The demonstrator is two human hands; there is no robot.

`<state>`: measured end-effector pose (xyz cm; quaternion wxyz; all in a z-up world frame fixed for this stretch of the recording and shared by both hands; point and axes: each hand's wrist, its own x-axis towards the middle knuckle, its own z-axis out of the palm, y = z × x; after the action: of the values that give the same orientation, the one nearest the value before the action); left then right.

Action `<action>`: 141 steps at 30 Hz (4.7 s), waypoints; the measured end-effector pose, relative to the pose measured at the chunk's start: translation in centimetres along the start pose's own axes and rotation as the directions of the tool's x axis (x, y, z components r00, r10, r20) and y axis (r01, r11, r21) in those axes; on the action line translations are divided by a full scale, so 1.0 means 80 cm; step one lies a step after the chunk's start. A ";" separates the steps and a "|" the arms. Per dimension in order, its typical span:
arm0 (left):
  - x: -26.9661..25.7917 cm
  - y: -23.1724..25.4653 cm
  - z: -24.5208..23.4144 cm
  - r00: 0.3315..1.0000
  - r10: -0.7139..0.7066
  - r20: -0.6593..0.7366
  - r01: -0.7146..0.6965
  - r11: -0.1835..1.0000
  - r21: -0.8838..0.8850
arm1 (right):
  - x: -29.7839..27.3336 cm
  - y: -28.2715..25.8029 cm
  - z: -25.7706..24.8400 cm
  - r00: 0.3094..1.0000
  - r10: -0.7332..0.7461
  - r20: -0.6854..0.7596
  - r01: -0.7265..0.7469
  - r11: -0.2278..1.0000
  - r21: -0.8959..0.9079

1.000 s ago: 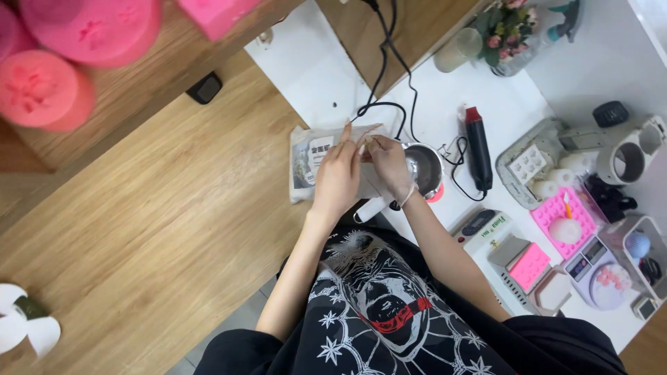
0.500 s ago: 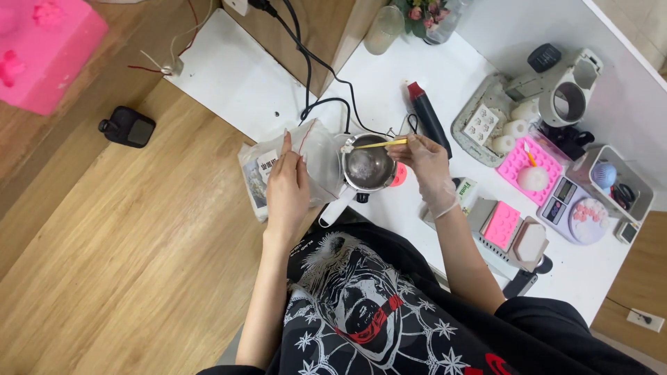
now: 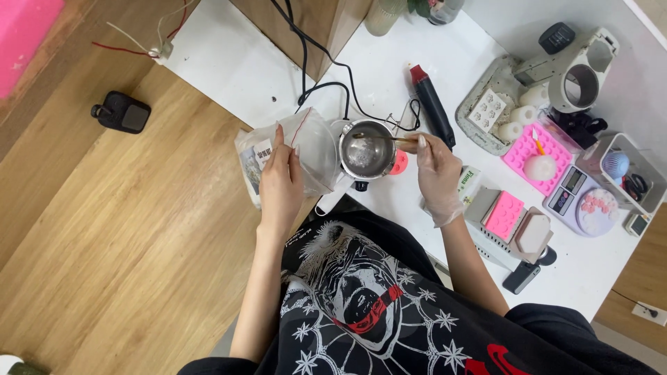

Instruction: Preparing wax for candle making by melting it in a pot and stirring.

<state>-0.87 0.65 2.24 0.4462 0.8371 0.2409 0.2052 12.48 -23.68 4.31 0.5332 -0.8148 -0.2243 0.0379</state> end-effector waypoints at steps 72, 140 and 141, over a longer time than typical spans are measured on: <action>-0.003 0.004 -0.001 0.996 -0.083 0.012 0.084 0.991 -0.105 | 0.007 0.000 -0.020 0.998 0.056 0.022 -0.057 0.997 0.052; -0.012 -0.014 0.017 0.995 0.078 -0.068 -0.085 0.989 -0.117 | 0.068 0.059 0.199 0.874 0.324 0.363 -0.261 0.942 -0.211; -0.010 -0.011 0.015 0.994 0.091 -0.053 -0.097 0.987 -0.126 | 0.069 0.050 0.188 0.879 0.331 0.343 -0.270 0.939 -0.213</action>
<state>-1.07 -0.17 0.77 0.4831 0.8122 0.1979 0.2605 14.19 -9.93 -4.68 0.4016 -0.8573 -0.1943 0.2567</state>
